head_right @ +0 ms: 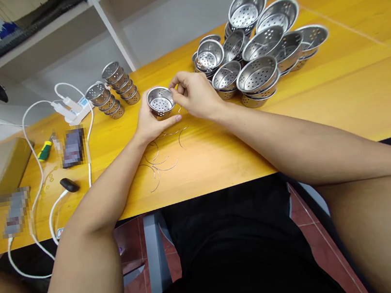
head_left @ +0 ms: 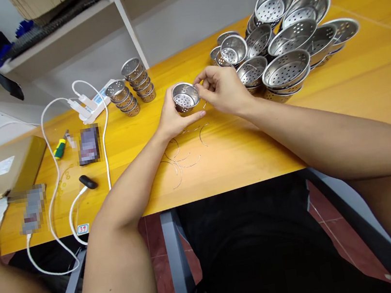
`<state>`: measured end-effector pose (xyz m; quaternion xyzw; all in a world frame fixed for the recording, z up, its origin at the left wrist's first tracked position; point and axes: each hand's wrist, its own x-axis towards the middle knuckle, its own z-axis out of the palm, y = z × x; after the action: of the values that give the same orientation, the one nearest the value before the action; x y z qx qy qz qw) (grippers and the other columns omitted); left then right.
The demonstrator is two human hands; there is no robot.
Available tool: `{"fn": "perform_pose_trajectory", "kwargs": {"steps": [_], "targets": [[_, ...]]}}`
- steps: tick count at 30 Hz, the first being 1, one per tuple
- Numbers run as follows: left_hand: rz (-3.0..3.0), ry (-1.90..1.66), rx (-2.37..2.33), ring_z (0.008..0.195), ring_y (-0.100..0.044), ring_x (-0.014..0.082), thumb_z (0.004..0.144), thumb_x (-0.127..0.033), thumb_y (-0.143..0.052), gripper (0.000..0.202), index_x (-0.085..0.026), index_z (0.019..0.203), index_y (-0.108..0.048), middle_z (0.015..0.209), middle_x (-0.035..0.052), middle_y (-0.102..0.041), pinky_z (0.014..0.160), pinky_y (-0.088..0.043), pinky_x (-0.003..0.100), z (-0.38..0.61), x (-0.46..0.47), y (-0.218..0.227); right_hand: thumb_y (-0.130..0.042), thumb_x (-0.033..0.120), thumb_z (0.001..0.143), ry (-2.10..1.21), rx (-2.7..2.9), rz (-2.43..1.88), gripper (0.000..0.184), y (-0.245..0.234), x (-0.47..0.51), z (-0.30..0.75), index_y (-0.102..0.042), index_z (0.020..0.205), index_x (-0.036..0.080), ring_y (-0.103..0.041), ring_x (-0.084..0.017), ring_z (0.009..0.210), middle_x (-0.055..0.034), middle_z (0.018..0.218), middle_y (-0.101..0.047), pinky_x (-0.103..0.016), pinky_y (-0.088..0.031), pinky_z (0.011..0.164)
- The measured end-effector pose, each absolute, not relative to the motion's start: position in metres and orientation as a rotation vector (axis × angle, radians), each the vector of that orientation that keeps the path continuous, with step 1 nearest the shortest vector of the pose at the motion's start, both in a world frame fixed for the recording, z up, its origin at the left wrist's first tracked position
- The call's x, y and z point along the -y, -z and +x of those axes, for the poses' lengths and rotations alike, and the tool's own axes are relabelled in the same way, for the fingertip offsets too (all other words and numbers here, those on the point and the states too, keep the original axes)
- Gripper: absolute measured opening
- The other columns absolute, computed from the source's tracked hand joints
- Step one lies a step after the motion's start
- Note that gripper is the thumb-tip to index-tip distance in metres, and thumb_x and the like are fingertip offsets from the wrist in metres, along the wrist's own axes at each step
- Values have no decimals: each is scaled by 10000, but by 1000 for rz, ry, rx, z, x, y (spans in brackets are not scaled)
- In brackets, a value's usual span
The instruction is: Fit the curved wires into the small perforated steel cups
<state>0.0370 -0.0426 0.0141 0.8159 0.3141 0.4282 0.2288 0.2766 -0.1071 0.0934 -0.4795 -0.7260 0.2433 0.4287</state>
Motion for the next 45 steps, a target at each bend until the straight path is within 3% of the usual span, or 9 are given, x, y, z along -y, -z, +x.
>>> {"fn": "perform_pose_trajectory", "kwargs": {"steps": [4, 10, 19, 22, 25, 30, 33, 38, 45], "targets": [[2244, -1159, -857, 1579, -722, 387, 765, -935, -1004, 1251, -361, 1719, -434, 1665, 156, -663, 1381, -598, 610, 39, 46, -15, -712, 793, 1086, -597, 1823, -1206, 539, -91, 106, 276, -802, 1290, 301, -746, -363, 958, -116, 986, -766, -535, -684, 924], [2236, -1184, -869, 1572, -725, 377, 792, -918, -999, 1176, -345, 1675, -475, 1652, 150, -674, 1382, -601, 601, 39, 46, -16, -739, 767, 1085, -611, 1768, -1179, 486, -88, 104, 272, -789, 1189, 295, -730, -335, 887, -89, 911, -728, -528, -676, 920], [2160, -1099, -828, 1573, -715, 381, 811, -993, -919, 1165, -356, 1687, -491, 1645, 134, -668, 1404, -571, 639, 41, 49, -18, -746, 774, 1089, -614, 1750, -1161, 508, -87, 106, 270, -793, 1275, 304, -754, -361, 947, -95, 935, -733, -556, -691, 917], [2113, -1071, -784, 1498, -754, 365, 817, -1013, -897, 1097, -332, 1608, -560, 1561, 117, -712, 1372, -595, 645, 41, 48, -16, -781, 792, 1058, -664, 1771, -1114, 497, -96, 111, 271, -806, 1199, 315, -761, -357, 1005, -103, 996, -769, -535, -702, 903], [2092, -1059, -746, 1414, -789, 339, 873, -1031, -828, 1015, -304, 1547, -610, 1478, 104, -744, 1339, -618, 641, 40, 47, -14, -809, 905, 983, -785, 1807, -1007, 593, -106, 115, 276, -812, 1113, 326, -768, -343, 1016, -108, 1087, -824, -512, -694, 847], [2083, -1062, -733, 1257, -842, 295, 883, -1058, -785, 975, -301, 1481, -647, 1393, 84, -789, 1197, -705, 579, 39, 46, -17, -894, 1094, 742, -1012, 1823, -931, 848, -110, 113, 285, -791, 1115, 339, -702, -261, 762, -79, 1012, -832, -444, -606, 613], [2091, -1051, -711, 1319, -837, 310, 851, -1030, -853, 999, -300, 1497, -634, 1445, 94, -790, 1244, -684, 594, 38, 47, -19, -930, 1104, 680, -1090, 1776, -904, 876, -107, 112, 284, -728, 1055, 338, -631, -214, 608, -24, 838, -764, -410, -542, 520], [2105, -1051, -687, 1447, -784, 337, 880, -983, -875, 989, -295, 1535, -601, 1526, 116, -750, 1349, -613, 618, 39, 44, -17, -946, 1097, 669, -1113, 1713, -960, 875, -102, 112, 276, -644, 992, 343, -637, -217, 563, 22, 696, -678, -375, -478, 460], [2105, -1081, -632, 1428, -785, 313, 945, -923, -868, 960, -249, 1560, -571, 1526, 130, -742, 1328, -620, 579, 40, 39, -10, -1011, 1005, 715, -1098, 1655, -781, 831, -84, 98, 269, -616, 948, 312, -584, -171, 456, 37, 640, -655, -320, -360, 374]]}}
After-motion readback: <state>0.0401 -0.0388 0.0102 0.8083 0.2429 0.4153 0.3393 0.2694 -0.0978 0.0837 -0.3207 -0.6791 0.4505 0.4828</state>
